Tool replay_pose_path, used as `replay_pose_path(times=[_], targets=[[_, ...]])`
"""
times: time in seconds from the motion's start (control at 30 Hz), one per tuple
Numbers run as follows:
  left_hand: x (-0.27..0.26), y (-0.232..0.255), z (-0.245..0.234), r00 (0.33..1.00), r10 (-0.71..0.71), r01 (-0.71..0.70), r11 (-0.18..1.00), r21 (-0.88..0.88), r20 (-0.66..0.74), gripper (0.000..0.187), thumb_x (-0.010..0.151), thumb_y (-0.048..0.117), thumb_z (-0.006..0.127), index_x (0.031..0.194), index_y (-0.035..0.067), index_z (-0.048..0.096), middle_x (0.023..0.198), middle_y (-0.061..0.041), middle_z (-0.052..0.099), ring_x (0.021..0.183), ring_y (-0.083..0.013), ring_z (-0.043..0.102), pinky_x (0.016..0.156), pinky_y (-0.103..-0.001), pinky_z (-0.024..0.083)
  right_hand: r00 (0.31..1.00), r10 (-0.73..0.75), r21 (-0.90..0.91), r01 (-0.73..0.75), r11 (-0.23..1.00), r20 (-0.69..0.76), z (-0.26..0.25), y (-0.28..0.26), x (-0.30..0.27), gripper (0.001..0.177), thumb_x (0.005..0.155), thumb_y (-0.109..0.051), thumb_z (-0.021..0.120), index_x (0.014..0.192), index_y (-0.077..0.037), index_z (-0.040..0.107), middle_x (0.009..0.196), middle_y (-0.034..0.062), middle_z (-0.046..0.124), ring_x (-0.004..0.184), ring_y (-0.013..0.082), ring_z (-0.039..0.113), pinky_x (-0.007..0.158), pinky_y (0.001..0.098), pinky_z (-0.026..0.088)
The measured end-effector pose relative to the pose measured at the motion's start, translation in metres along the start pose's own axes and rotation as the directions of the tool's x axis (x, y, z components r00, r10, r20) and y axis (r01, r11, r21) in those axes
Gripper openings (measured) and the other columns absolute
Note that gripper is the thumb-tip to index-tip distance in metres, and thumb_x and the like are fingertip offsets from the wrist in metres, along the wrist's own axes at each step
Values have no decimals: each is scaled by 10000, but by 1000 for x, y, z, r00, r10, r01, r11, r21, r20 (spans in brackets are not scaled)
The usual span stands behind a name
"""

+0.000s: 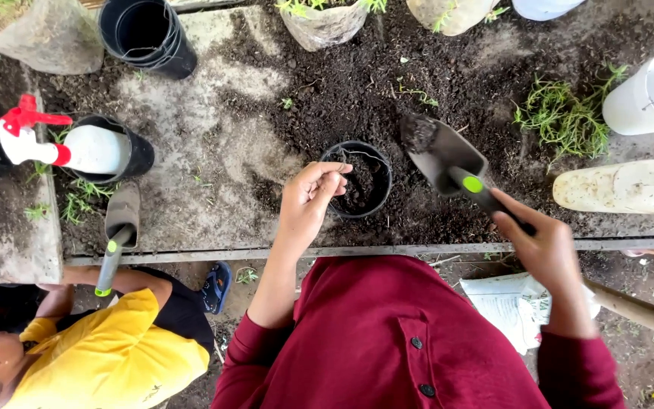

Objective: Transplanting small seedlings into plastic pots using a hand trowel and soil on a gardening workbench.

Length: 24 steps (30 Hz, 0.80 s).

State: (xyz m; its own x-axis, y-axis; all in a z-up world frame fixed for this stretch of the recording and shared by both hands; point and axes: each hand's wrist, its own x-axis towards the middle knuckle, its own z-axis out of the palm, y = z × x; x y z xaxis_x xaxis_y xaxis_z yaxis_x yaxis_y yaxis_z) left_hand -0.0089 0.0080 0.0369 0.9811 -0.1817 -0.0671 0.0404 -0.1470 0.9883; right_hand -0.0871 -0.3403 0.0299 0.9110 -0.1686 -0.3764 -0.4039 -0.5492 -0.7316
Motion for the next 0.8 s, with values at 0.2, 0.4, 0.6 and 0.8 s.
replay_pose_path(times=[0.2, 0.4, 0.6, 0.8], targets=[[-1, -14, -15, 976, 141, -111, 977, 182, -163, 409, 1094, 380, 373, 1243, 109, 640, 1135, -85, 720, 1032, -193, 702, 957, -340, 543, 991, -80, -356, 112, 928, 103, -63, -29, -46, 508, 873, -284, 712, 1380, -302, 710, 496, 30, 486, 457, 120, 237, 415, 290, 207], [-7, -84, 8, 935, 16, 19, 995, 95, -355, 575, 1068, 452, 335, 1443, 34, 461, 1500, -146, 513, 1376, -257, 480, 1174, -432, 369, 734, -651, -885, 416, 208, 192, -2, -82, -48, 446, 998, -539, 559, 1436, -481, 620, 648, -138, 549, 324, 44, 398, 277, 245, 330], [-22, -102, 12, 962, -35, 75, 988, 137, -271, 422, 954, 559, 552, 987, 178, 730, 1415, -106, 489, 1378, -256, 480, 1046, -505, 466, 718, -665, -865, 452, 217, 209, 1, -113, -62, 459, 996, -340, 635, 1453, -373, 618, 720, -60, 498, 459, 91, 567, 346, 311, 469], [-31, -102, 15, 962, -19, 30, 999, 35, -272, 198, 950, 306, 647, 917, 146, 759, 1550, -122, 459, 1352, -236, 529, 640, -305, 631, 926, -232, -549, 365, 752, 299, 12, -108, -24, 482, 958, -373, 559, 1437, -333, 602, 1090, 51, 783, 866, 428, 711, 673, 536, 501]])
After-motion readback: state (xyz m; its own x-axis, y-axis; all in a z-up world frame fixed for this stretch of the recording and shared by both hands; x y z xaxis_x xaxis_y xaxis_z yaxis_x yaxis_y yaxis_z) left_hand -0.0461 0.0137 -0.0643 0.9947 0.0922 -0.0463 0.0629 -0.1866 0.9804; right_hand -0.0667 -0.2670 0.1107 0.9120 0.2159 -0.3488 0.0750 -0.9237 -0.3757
